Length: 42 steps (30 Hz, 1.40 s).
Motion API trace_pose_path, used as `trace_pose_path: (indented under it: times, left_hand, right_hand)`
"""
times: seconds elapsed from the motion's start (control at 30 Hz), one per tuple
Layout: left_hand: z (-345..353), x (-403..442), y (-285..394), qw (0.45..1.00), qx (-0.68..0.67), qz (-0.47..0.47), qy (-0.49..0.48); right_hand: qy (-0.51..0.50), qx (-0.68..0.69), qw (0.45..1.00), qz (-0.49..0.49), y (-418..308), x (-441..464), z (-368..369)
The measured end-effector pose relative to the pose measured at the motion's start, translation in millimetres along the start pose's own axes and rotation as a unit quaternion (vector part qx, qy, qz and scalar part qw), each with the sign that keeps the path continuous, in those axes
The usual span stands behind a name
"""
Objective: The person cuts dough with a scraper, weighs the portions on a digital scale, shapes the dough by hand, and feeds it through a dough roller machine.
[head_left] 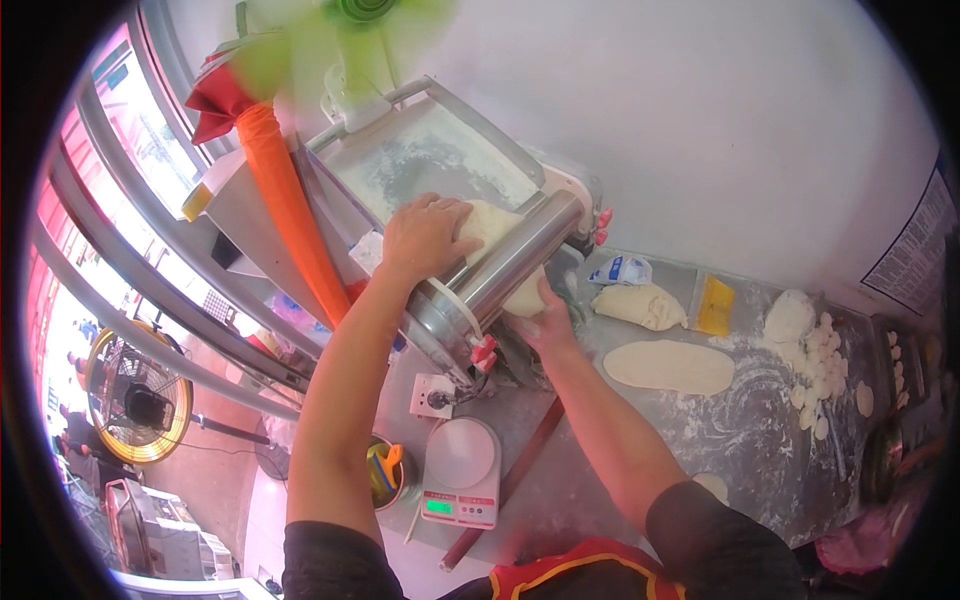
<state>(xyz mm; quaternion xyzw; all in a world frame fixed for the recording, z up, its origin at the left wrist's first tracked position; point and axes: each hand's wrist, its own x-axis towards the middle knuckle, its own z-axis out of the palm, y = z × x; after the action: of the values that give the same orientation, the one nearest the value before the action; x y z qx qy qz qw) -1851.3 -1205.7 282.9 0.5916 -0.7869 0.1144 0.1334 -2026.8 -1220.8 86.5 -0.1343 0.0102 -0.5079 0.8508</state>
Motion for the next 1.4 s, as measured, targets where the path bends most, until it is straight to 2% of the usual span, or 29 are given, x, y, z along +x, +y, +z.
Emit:
trace_pose_path:
  times: [0.3,0.5,0.57,0.63,0.7,0.8,0.9,1.0,1.2,1.3,1.4]
  left_hand:
    - [0.0,0.5,1.8,1.000,-0.003,-0.022,-0.003]
    - [-8.7,0.2,7.1,1.000,0.006,-0.010,-0.025]
    - [-7.6,-1.2,7.5,1.000,0.004,-0.003,-0.006]
    - [-4.3,-1.5,6.2,1.000,0.008,-0.004,0.010]
    - [-0.7,-0.9,5.1,0.999,0.017,-0.012,0.026]
    - [-5.7,0.5,5.7,0.999,0.027,-0.017,-0.024]
    - [-1.3,0.2,3.0,1.000,0.012,-0.019,-0.014]
    - [-1.2,0.5,2.6,1.000,0.010,-0.021,-0.019]
    - [-1.6,0.9,3.7,1.000,0.012,-0.022,-0.017]
    - [-3.5,0.5,5.1,0.999,0.022,-0.021,-0.020]
    - [-7.0,-0.4,8.2,0.999,0.020,-0.028,-0.023]
  right_hand:
    - [0.069,0.008,0.997,-0.020,-0.6,-10.7,-16.9]
    - [0.016,-0.011,0.998,-0.053,-6.4,-26.5,-22.8]
    - [-0.158,0.044,0.986,0.008,-16.0,-25.9,-45.8]
    - [-0.172,0.053,0.983,0.018,-17.0,-29.9,-55.4]
    - [-0.027,0.015,0.999,-0.024,-14.0,-37.5,-53.8]
    - [-0.015,-0.007,0.999,-0.045,-14.8,-50.7,-36.4]
    - [-0.018,-0.007,0.999,-0.041,-19.0,-60.2,-36.2]
    - [0.049,0.004,0.998,-0.042,-20.6,-67.3,-44.0]
    - [0.059,0.024,0.997,-0.046,-27.5,-83.0,-50.9]
    - [0.115,0.030,0.992,-0.042,-32.3,-89.9,-47.4]
    - [0.113,0.038,0.992,-0.046,-36.3,-98.7,-48.5]
